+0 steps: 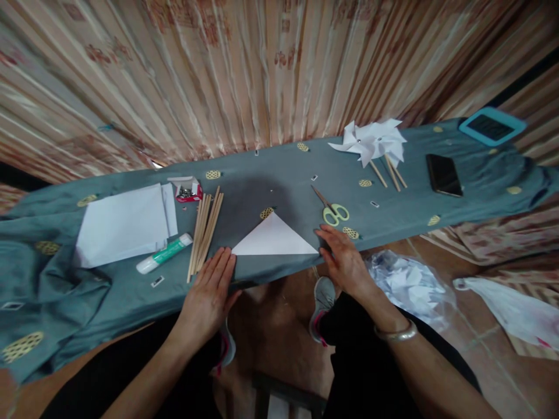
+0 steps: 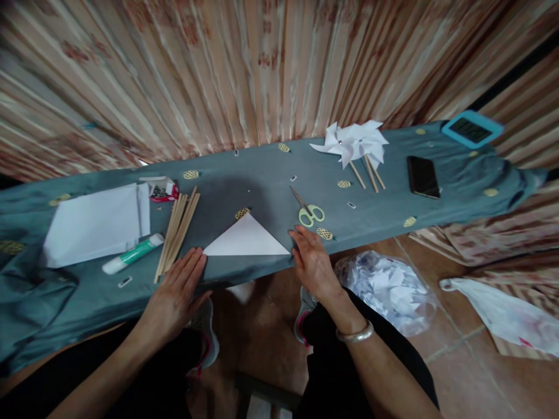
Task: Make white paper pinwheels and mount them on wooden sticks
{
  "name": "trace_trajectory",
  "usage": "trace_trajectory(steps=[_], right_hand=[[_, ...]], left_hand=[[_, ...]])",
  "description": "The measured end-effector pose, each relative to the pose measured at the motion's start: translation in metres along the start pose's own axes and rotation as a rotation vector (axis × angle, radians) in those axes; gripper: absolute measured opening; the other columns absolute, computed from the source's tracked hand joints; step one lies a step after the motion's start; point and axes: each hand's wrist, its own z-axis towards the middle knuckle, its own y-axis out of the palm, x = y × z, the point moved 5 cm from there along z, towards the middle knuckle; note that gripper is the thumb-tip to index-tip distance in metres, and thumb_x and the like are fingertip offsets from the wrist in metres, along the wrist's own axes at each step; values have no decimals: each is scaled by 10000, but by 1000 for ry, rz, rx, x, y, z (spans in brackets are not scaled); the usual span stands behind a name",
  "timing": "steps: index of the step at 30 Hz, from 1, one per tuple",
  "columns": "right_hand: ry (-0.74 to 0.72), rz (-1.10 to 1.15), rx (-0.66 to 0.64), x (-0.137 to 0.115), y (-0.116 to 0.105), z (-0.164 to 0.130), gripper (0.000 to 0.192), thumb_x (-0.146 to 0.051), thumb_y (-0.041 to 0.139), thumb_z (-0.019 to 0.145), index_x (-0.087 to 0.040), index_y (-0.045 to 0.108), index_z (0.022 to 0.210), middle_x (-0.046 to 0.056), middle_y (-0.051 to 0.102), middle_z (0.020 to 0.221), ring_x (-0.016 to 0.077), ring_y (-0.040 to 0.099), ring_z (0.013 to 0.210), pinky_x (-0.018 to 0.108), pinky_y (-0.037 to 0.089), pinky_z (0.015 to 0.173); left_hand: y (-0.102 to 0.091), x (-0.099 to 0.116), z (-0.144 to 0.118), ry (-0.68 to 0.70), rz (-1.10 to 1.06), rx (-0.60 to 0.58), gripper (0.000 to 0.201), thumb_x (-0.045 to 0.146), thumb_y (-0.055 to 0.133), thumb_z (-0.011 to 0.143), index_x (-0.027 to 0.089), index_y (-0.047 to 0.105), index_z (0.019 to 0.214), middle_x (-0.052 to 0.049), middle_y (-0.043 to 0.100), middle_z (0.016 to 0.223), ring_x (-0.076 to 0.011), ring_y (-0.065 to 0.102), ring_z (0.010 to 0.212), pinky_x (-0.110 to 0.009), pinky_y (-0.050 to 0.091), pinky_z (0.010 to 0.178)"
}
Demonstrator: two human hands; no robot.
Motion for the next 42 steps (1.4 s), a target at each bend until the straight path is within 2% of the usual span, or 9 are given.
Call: trace_trajectory(steps=[6, 10, 13, 17, 22, 27, 30, 36, 42], right_hand=[[23, 42, -30, -13, 5, 13, 326, -353, 487, 942, -155, 672, 1122, 176, 646, 1254, 310, 578, 1198, 528, 436, 1051], [60, 82, -48, -21, 15, 22, 133, -264, 619, 834, -192, 697, 914, 148, 668, 1232, 314, 607, 1156, 513, 464, 1008], [105, 183, -3, -20, 14, 31, 57, -208, 621, 796, -205, 673, 774, 134, 701, 1165, 289, 646, 1095, 486, 476, 982], [123, 337, 124, -19, 3, 43, 67, -268, 636, 802, -220, 673, 773, 113, 702, 1146, 260, 650, 1083, 468, 453, 999], [160, 458, 256, -25, -6, 51, 105, -312, 650, 820, -217, 690, 797, 107, 678, 1177, 247, 625, 1128, 467, 417, 1038], [111, 460, 238, -46, 1, 52, 88, -293, 644, 842, -221, 690, 817, 105, 670, 1190, 247, 620, 1146, 464, 425, 1041], [47, 369, 195, -57, 5, 48, 89, -285, 616, 871, -240, 693, 860, 97, 648, 1241, 254, 604, 1168, 470, 436, 1039], [-155, 197, 56, -81, 14, 32, 151, -241, 539, 925, -235, 690, 920, 103, 610, 1311, 262, 550, 1214, 478, 458, 1027], [-262, 123, -11, -95, 26, 20, 178, -230, 534, 931, -185, 706, 922, 148, 621, 1281, 275, 557, 1184, 454, 483, 1000]], left_hand=[[-3, 6, 8, -39, -6, 63, 560, 276, 558, 906, 20, 420, 1385, -277, 507, 1401, -391, 451, 1342, -559, 442, 1054], [-7, 1, 15, -97, -81, 103, 429, 332, 550, 920, 68, 549, 1258, -238, 560, 1359, -364, 512, 1292, -532, 468, 1044], [-11, -7, 21, -150, -140, 117, 355, 358, 530, 932, 105, 608, 1168, -212, 573, 1352, -347, 552, 1252, -516, 488, 1030], [-20, -17, 28, -238, -291, 174, 347, 366, 509, 944, 133, 601, 1184, -191, 542, 1394, -313, 552, 1262, -503, 469, 1058], [-21, -24, 36, -481, -670, 298, 463, 386, 587, 882, 185, 532, 1295, -145, 508, 1437, -298, 461, 1350, -530, 365, 1134], [13, -8, 50, -869, -1646, 196, 555, 466, 742, 736, 163, 580, 1172, -173, 635, 1258, -316, 638, 1141, -515, 437, 1054], [19, -1, 63, -973, -2033, 181, 507, 555, 681, 773, 167, 612, 1092, -165, 669, 1182, -312, 626, 1163, -487, 433, 1051], [15, -7, 72, -1013, -2207, 221, 475, 612, 623, 789, 259, 610, 1108, -85, 645, 1244, -314, 585, 1200, -524, 472, 994], [14, 0, 77, -985, -2273, 233, 493, 605, 583, 817, 232, 621, 1137, -79, 664, 1208, -314, 581, 1186, -501, 495, 972]])
